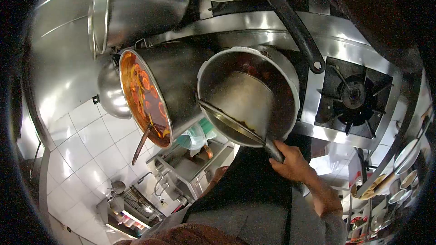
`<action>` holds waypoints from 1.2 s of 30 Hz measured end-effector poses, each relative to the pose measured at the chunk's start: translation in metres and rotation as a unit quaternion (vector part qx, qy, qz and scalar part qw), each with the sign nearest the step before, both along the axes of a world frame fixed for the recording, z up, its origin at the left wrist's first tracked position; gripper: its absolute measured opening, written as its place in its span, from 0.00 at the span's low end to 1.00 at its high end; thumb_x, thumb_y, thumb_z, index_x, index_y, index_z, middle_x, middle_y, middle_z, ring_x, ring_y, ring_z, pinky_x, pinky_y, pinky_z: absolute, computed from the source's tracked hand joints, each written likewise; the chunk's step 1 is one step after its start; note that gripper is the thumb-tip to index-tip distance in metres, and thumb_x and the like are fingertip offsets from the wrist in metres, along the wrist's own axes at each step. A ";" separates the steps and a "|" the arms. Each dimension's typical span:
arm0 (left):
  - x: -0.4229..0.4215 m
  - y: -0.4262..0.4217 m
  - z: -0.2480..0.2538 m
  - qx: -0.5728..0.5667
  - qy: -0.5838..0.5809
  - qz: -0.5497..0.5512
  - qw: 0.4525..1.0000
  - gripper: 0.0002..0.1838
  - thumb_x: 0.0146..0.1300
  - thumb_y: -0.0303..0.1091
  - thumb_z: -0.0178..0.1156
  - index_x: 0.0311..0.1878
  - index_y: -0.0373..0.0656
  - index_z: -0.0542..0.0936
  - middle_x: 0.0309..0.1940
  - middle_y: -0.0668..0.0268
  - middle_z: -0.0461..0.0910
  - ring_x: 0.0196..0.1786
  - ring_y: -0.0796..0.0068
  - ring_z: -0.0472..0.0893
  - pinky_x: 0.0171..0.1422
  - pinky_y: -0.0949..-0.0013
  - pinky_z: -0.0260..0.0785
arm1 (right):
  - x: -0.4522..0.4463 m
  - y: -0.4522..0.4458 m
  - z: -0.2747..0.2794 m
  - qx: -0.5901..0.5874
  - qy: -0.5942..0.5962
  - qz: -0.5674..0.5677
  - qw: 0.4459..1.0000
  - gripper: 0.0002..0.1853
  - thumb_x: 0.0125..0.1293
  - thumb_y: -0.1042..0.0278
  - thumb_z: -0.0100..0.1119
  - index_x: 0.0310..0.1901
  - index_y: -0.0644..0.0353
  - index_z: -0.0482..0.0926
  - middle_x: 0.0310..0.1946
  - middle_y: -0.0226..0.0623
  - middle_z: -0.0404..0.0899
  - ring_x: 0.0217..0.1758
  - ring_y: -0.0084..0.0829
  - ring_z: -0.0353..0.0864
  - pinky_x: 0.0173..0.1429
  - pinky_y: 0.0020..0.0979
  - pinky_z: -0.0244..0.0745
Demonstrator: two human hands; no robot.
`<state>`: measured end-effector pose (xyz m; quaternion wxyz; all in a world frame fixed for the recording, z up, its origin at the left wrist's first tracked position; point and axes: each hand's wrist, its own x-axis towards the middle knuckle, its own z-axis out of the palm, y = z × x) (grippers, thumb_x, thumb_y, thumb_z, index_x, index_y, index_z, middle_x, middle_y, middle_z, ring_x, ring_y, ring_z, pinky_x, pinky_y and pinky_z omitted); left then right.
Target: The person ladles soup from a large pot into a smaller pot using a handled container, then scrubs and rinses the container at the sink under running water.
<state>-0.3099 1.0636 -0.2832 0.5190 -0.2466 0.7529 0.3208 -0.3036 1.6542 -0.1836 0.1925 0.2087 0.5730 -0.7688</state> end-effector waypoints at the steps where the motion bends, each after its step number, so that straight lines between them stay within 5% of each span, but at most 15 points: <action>1: -0.006 0.009 0.004 -0.019 -0.001 0.008 1.000 0.19 0.61 0.18 0.50 0.57 0.36 0.72 0.40 0.63 0.80 0.37 0.78 0.79 0.39 0.79 0.72 | -0.002 0.002 0.001 -0.027 -0.022 0.003 0.999 0.31 0.56 0.70 0.62 0.61 0.71 0.65 0.40 0.56 0.79 0.41 0.38 0.84 0.44 0.33 0.76; 5: -0.025 0.067 0.035 0.012 0.003 -0.004 1.000 0.17 0.66 0.24 0.49 0.57 0.33 0.71 0.42 0.59 0.80 0.39 0.74 0.79 0.42 0.77 0.73 | 0.002 -0.005 -0.010 0.021 0.023 -0.001 1.000 0.30 0.56 0.69 0.63 0.60 0.70 0.66 0.38 0.56 0.79 0.38 0.41 0.84 0.43 0.34 0.76; 8: -0.018 0.029 0.012 0.014 0.021 -0.121 0.992 0.16 0.66 0.23 0.48 0.56 0.33 0.72 0.41 0.58 0.79 0.40 0.73 0.80 0.44 0.76 0.74 | -0.002 -0.001 -0.003 -0.019 0.003 0.007 1.000 0.31 0.56 0.69 0.63 0.60 0.70 0.66 0.38 0.56 0.79 0.38 0.41 0.84 0.42 0.34 0.76; 10: -0.021 0.038 0.011 -0.019 0.004 -0.111 0.994 0.15 0.67 0.23 0.48 0.55 0.32 0.74 0.41 0.57 0.80 0.42 0.71 0.81 0.45 0.75 0.74 | 0.007 -0.009 -0.010 -0.011 0.020 0.005 1.000 0.30 0.57 0.70 0.63 0.60 0.71 0.65 0.38 0.54 0.79 0.38 0.37 0.83 0.42 0.33 0.76; 14: -0.032 0.068 0.029 0.008 0.110 -0.289 0.951 0.16 0.65 0.25 0.53 0.56 0.38 0.74 0.41 0.60 0.80 0.42 0.70 0.80 0.45 0.72 0.74 | 0.012 -0.024 -0.005 0.006 0.041 -0.043 0.998 0.30 0.58 0.68 0.65 0.61 0.69 0.66 0.34 0.47 0.79 0.35 0.27 0.80 0.41 0.28 0.75; 16: -0.043 0.062 0.020 0.018 0.092 -0.268 0.959 0.17 0.65 0.26 0.55 0.57 0.39 0.73 0.41 0.61 0.79 0.42 0.69 0.80 0.46 0.70 0.75 | 0.012 -0.031 -0.001 0.014 0.036 -0.056 0.998 0.31 0.58 0.66 0.66 0.61 0.68 0.66 0.33 0.45 0.78 0.35 0.27 0.80 0.41 0.27 0.74; 20: -0.071 0.016 -0.033 0.069 -0.041 -0.028 0.996 0.19 0.65 0.28 0.54 0.59 0.40 0.69 0.44 0.60 0.77 0.44 0.65 0.80 0.46 0.64 0.76 | 0.013 -0.055 0.005 -0.028 -0.008 -0.107 0.994 0.31 0.60 0.69 0.65 0.63 0.66 0.65 0.25 0.39 0.76 0.25 0.24 0.77 0.29 0.26 0.73; 24: -0.089 -0.091 -0.114 0.265 -0.136 0.234 0.925 0.20 0.67 0.35 0.47 0.60 0.39 0.68 0.46 0.58 0.76 0.46 0.59 0.80 0.45 0.59 0.77 | 0.014 -0.082 0.029 -0.093 -0.055 -0.203 0.973 0.29 0.64 0.74 0.59 0.65 0.64 0.61 0.18 0.27 0.69 0.13 0.16 0.67 0.15 0.22 0.62; 26: -0.094 -0.096 -0.115 0.246 -0.092 0.150 0.953 0.20 0.68 0.37 0.47 0.59 0.38 0.69 0.46 0.58 0.77 0.44 0.58 0.81 0.44 0.57 0.77 | 0.017 -0.094 0.038 -0.079 -0.046 -0.226 0.970 0.29 0.65 0.73 0.58 0.66 0.65 0.60 0.18 0.26 0.68 0.13 0.17 0.67 0.15 0.22 0.63; 30: -0.087 -0.086 -0.125 0.056 -0.007 0.163 0.985 0.16 0.67 0.35 0.49 0.55 0.39 0.73 0.40 0.62 0.79 0.34 0.66 0.81 0.33 0.64 0.75 | 0.004 -0.110 0.082 -0.033 0.032 -0.288 0.957 0.24 0.66 0.68 0.56 0.61 0.66 0.64 0.18 0.28 0.68 0.11 0.19 0.67 0.14 0.21 0.63; 33: -0.084 -0.090 -0.138 0.084 -0.007 0.154 0.984 0.12 0.66 0.33 0.48 0.50 0.41 0.74 0.34 0.67 0.76 0.29 0.71 0.77 0.28 0.68 0.70 | -0.019 -0.122 0.126 0.052 0.098 -0.298 0.948 0.23 0.63 0.64 0.56 0.56 0.69 0.68 0.17 0.29 0.67 0.09 0.19 0.64 0.10 0.21 0.59; 36: -0.079 -0.115 -0.176 0.242 -0.022 0.243 0.939 0.13 0.63 0.29 0.45 0.49 0.38 0.72 0.27 0.69 0.68 0.25 0.72 0.70 0.22 0.70 0.62 | -0.055 -0.138 0.178 0.121 0.116 -0.264 0.950 0.21 0.63 0.65 0.54 0.55 0.68 0.69 0.18 0.29 0.67 0.09 0.19 0.62 0.10 0.22 0.59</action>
